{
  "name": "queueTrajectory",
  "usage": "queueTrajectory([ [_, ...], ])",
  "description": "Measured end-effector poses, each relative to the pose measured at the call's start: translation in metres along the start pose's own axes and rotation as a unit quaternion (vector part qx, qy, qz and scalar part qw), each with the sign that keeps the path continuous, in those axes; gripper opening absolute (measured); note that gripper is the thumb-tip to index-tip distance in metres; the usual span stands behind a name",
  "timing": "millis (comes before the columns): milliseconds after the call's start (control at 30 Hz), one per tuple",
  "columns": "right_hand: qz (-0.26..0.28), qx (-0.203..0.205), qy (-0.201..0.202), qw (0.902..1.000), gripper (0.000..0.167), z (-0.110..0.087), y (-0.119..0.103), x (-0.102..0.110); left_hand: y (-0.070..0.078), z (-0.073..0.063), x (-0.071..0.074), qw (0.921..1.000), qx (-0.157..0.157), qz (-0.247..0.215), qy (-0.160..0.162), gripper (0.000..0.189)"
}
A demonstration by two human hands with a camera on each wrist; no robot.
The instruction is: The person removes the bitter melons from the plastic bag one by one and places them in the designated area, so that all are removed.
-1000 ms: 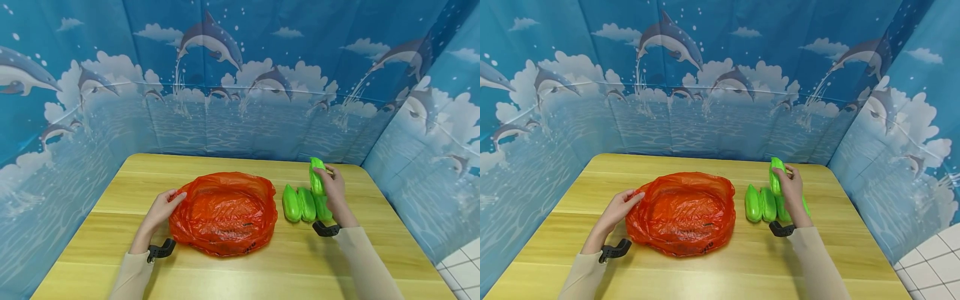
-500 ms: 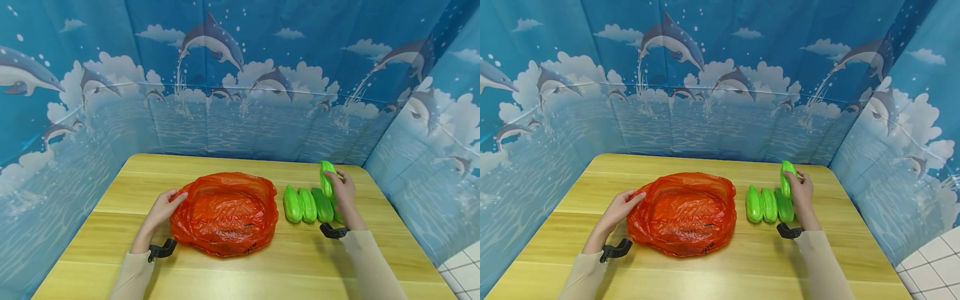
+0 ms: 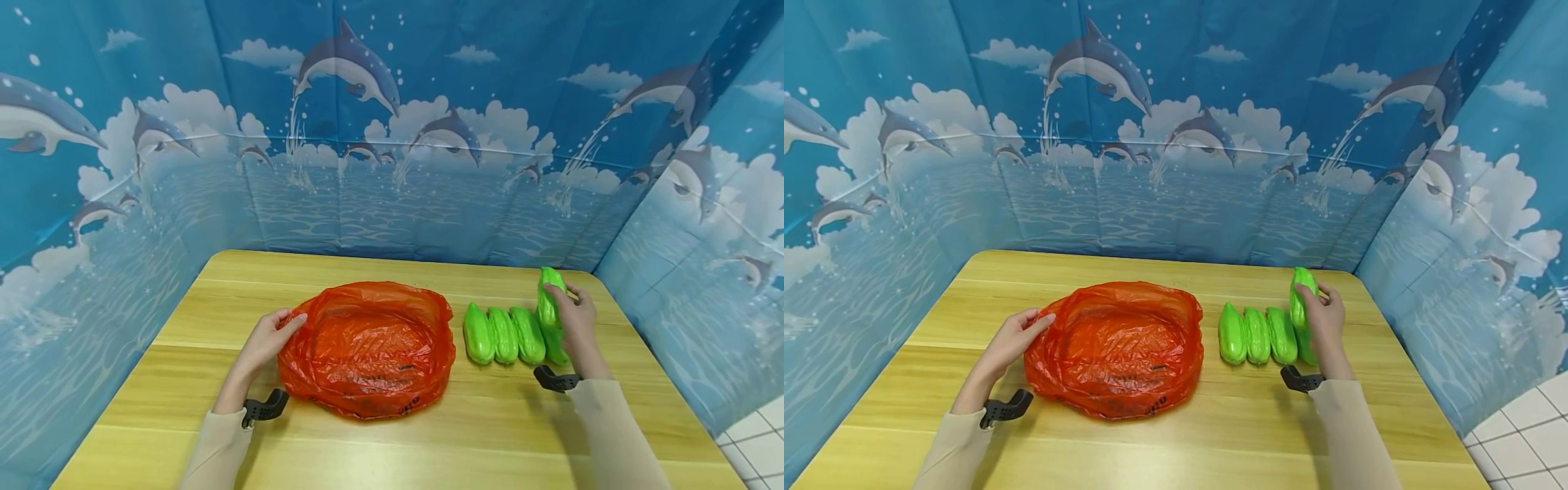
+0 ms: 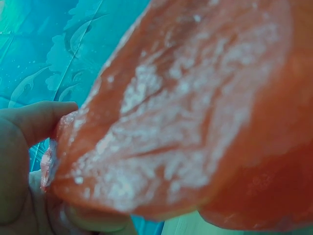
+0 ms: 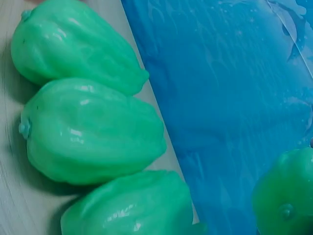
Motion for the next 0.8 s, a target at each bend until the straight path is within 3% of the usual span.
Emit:
queueTrajectory([
  [467, -0.007, -0.022, 0.016, 0.9996, 0.082, 0.012, 0.008, 0.017, 0.001, -0.001, 0.001, 1.0, -0.001, 0.004, 0.0, 0.039],
  [533, -0.008, -0.022, 0.02, 0.9995, 0.084, 0.017, 0.013, 0.02, 0.008, -0.004, 0.0, 1.0, 0.002, 0.001, -0.005, 0.036],
  [700, -0.027, -0.017, 0.037, 0.9988, 0.078, 0.02, 0.022, 0.026, 0.006, -0.003, -0.001, 1.0, 0.003, 0.0, -0.008, 0.037],
  [800, -0.039, -0.012, 0.042, 0.9983, 0.074, 0.019, 0.025, 0.029, -0.002, 0.0, 0.0, 1.0, 0.0, 0.003, -0.002, 0.039],
])
Point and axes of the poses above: each hand's wrist, its own z-axis towards the middle knuckle, its own x-axis out of the back of the hand, y = z × x, the point moved 2 cm from there along z, towards the middle knuckle, and after that the axes turned 2 degrees about -z, right-handed, at the moved point
